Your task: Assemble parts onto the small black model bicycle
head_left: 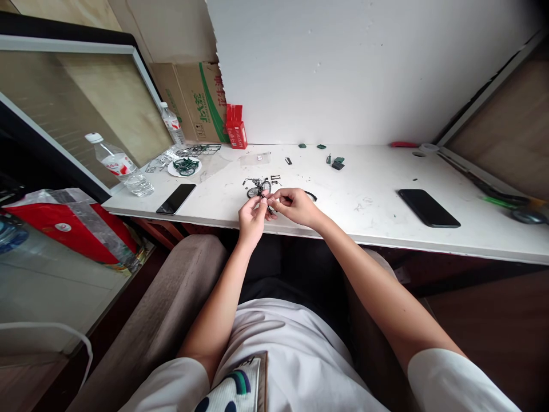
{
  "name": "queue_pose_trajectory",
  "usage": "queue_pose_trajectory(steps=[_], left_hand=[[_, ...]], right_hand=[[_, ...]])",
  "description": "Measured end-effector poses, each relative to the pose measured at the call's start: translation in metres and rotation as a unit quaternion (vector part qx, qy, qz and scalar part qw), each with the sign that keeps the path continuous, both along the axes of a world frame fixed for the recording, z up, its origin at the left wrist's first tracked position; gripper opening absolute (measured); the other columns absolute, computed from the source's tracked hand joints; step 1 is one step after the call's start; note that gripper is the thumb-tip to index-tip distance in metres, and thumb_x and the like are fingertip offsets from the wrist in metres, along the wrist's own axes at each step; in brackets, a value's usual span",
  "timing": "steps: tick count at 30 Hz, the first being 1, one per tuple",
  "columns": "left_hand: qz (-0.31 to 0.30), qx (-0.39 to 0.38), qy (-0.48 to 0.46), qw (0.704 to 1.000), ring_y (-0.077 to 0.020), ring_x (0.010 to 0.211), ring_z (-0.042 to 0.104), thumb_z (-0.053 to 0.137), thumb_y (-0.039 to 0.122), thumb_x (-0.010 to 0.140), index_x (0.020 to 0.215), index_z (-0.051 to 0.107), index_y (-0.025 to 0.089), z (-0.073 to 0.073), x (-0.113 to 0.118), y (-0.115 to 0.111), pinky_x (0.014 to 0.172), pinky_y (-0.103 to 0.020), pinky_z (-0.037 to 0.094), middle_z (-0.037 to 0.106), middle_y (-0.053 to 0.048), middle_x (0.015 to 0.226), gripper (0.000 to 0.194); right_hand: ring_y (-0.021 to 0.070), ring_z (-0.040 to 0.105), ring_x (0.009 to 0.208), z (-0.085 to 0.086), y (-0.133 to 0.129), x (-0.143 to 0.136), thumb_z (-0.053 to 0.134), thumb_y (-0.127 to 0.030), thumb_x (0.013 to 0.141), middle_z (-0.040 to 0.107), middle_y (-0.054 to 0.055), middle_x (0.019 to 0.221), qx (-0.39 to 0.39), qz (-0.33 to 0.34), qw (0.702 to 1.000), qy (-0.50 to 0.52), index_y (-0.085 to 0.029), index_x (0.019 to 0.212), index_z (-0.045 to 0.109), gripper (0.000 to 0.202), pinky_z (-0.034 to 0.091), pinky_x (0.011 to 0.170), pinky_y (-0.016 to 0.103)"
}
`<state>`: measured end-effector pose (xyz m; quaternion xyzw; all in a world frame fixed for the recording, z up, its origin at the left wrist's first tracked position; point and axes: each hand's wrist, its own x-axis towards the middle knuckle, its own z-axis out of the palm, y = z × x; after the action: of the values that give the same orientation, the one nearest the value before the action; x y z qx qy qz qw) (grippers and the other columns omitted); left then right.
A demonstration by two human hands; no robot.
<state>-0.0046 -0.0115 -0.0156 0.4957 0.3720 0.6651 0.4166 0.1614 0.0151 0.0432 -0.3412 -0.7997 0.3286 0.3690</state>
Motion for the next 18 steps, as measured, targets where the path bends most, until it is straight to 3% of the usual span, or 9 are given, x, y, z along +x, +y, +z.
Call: queue_pose_trajectory(steps=[4,7,11,15,18], left_hand=[[0.009,0.005,0.014,1.000,-0.0096,0.060,0.070,0.079,0.054,0.092,0.123,0.074,0.016,0.004,-0.001,-0.003,0.058,-0.024,0.056,0.078,-0.016,0.127,0.050],[0.013,-0.005,0.013,1.000,-0.0093,0.061,0.070,0.079,0.048,0.093,0.123,0.072,0.016,0.007,-0.003,-0.006,0.059,-0.023,0.057,0.078,-0.016,0.127,0.045],[0.025,-0.011,0.007,1.000,-0.0086,0.060,0.070,0.079,0.038,0.091,0.119,0.071,0.015,0.008,-0.007,-0.006,0.059,-0.023,0.057,0.078,-0.016,0.126,0.037],[0.046,-0.014,0.012,0.999,-0.0089,0.061,0.069,0.079,0.035,0.088,0.116,0.072,0.014,0.008,-0.011,-0.005,0.061,-0.025,0.060,0.078,-0.015,0.125,0.035],[0.060,-0.015,0.025,0.998,-0.0086,0.062,0.069,0.079,0.035,0.087,0.115,0.073,0.014,0.008,-0.015,-0.004,0.062,-0.024,0.061,0.079,-0.015,0.124,0.036]], right_hand=[[0.0148,0.043,0.066,0.000,0.005,0.003,0.053,-0.049,0.102,0.053,-0.001,0.072,0.003,-0.016,1.000,0.021,-0.018,0.102,0.071,0.036,0.038,0.065,0.028],[0.0204,0.054,0.075,-0.002,0.019,0.019,0.039,-0.037,0.105,0.059,0.002,0.080,-0.007,-0.094,0.995,0.029,-0.020,0.123,0.060,0.033,0.047,0.074,0.033],[0.0252,0.059,0.078,-0.006,0.043,0.061,0.045,-0.022,0.097,0.064,0.005,0.083,-0.043,-0.210,0.974,-0.071,-0.016,0.137,0.049,0.041,0.050,0.078,0.039],[0.0297,0.068,0.098,-0.016,0.060,0.101,0.047,-0.010,0.090,0.075,0.014,0.104,-0.023,-0.265,0.956,-0.126,-0.014,0.151,0.041,0.062,0.053,0.091,0.043],[0.0321,0.069,0.115,-0.028,0.070,0.119,0.046,-0.008,0.092,0.077,0.019,0.118,0.004,-0.298,0.939,-0.171,-0.013,0.151,0.049,0.059,0.053,0.100,0.046]])
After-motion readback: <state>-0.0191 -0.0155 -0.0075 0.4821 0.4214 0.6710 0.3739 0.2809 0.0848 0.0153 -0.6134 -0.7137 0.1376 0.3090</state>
